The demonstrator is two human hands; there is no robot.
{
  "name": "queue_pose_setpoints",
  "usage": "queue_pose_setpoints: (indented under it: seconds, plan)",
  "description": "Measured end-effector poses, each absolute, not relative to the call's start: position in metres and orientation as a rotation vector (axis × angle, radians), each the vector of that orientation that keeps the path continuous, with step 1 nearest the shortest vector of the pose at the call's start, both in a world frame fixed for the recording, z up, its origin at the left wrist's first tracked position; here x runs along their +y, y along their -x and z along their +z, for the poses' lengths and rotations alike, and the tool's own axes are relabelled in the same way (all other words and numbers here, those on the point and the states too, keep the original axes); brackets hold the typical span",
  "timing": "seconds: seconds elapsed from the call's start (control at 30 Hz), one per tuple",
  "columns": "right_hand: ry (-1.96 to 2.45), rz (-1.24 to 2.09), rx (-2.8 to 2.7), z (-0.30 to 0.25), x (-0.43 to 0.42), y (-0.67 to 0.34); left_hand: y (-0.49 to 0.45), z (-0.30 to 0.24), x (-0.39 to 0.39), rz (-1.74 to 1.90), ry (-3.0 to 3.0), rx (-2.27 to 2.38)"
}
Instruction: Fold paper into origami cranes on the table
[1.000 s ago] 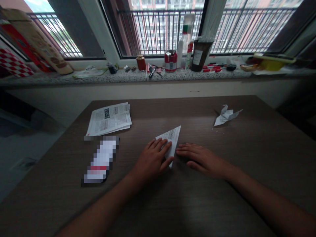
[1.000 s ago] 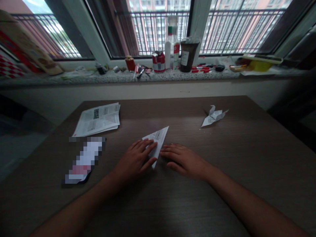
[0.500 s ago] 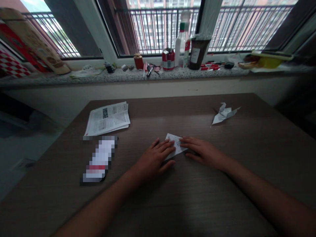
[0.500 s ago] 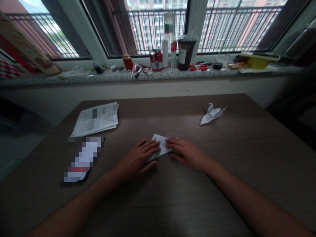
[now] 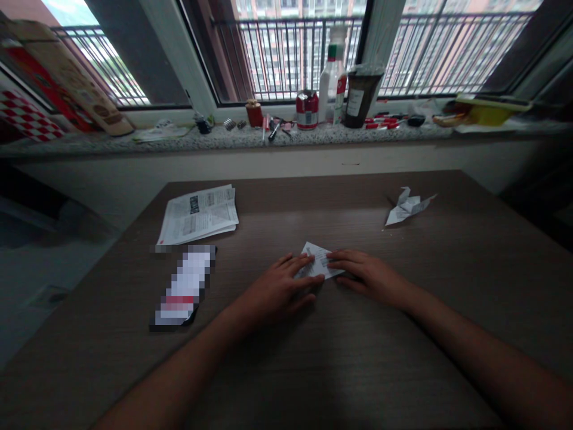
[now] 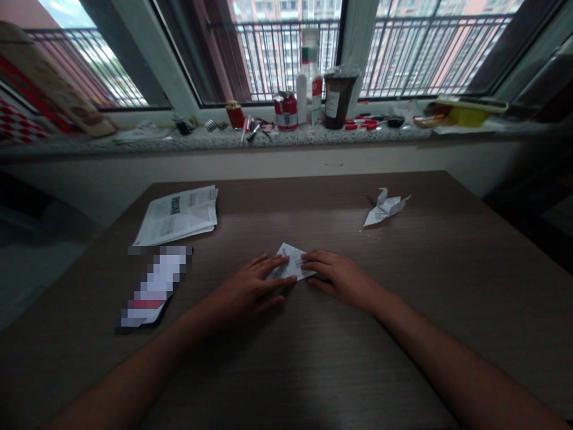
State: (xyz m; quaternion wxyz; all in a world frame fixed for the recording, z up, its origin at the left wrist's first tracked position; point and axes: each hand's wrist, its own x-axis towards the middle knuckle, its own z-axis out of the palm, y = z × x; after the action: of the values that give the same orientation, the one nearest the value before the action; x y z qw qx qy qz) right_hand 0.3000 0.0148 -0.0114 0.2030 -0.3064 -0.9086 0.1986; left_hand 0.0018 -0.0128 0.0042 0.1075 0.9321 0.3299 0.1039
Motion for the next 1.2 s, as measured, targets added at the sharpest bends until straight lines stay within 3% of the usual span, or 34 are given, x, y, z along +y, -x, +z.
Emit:
queue_pose_setpoints:
  seconds: [0.73, 1.2]
  plan:
    - [0.798, 0.56, -2.431, -0.007, 0.015, -0.297, -0.015, -0.001, -0.006, 0.533, -2.708, 1.05]
    - [0.843, 0.041, -2.546, 0.011, -0.008, -0.285, -0.02, -0.002, -0.012, 0.782, -2.516, 1.272]
